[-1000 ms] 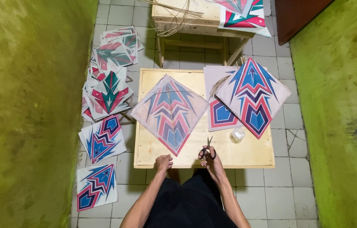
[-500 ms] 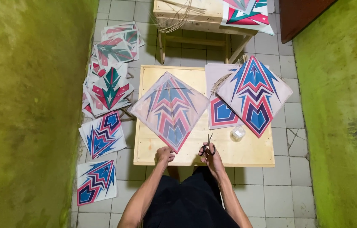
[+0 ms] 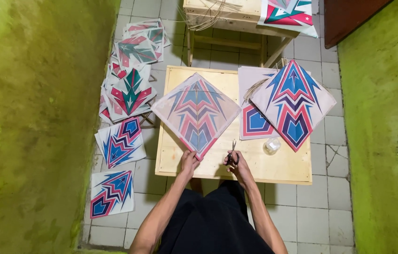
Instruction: A person is seen trimming the edges of kite paper with scissors and folding them over the wooden frame to assemble a kite.
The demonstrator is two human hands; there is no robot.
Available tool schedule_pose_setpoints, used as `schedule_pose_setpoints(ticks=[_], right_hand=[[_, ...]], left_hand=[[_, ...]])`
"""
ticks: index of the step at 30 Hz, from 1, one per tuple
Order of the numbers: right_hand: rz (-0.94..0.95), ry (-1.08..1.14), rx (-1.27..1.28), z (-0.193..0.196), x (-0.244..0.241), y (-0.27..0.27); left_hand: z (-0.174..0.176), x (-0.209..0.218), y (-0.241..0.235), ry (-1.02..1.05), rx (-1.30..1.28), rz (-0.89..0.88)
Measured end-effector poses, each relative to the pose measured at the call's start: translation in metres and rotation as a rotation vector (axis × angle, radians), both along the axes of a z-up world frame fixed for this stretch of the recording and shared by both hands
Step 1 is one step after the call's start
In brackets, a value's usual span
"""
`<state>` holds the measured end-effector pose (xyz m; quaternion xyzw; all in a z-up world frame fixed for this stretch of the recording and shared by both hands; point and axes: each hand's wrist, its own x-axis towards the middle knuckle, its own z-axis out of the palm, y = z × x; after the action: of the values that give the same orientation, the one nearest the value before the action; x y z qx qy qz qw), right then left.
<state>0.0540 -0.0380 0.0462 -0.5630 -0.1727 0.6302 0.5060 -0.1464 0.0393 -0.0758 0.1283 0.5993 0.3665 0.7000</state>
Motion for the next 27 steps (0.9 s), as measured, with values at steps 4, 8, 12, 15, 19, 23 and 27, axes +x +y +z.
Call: schedule_pose_setpoints(ticks=[4,8,12,15,19,23,27], right_hand=[[0.05,-0.098,-0.006,0.003,0.002,0.008],[0.084,-0.211,0.007,0.005,0.009,0.009],[0.08,-0.207,0.047,0.026,0.01,0.013],[0.073,-0.203,0.083,0.035,0.014,0.017],[0.06,-0.188,0.114,0.05,0.014,0.018],[0.067,-0.18,0.162,0.06,0.015,0.021],[0.08,-0.173,0.225,0.071,0.014,0.024]], left_hand=[[0.03,0.005,0.01,-0.035,0.077,-0.056],[0.066,0.006,0.009,-0.094,0.118,-0.099],[0.065,0.004,0.015,-0.16,0.155,-0.164],[0.088,0.006,0.022,-0.239,0.194,-0.168],[0.1,0.006,0.023,-0.297,0.194,-0.192],[0.106,0.009,0.025,-0.335,0.215,-0.196],[0.126,0.014,0.025,-0.33,0.247,-0.214]])
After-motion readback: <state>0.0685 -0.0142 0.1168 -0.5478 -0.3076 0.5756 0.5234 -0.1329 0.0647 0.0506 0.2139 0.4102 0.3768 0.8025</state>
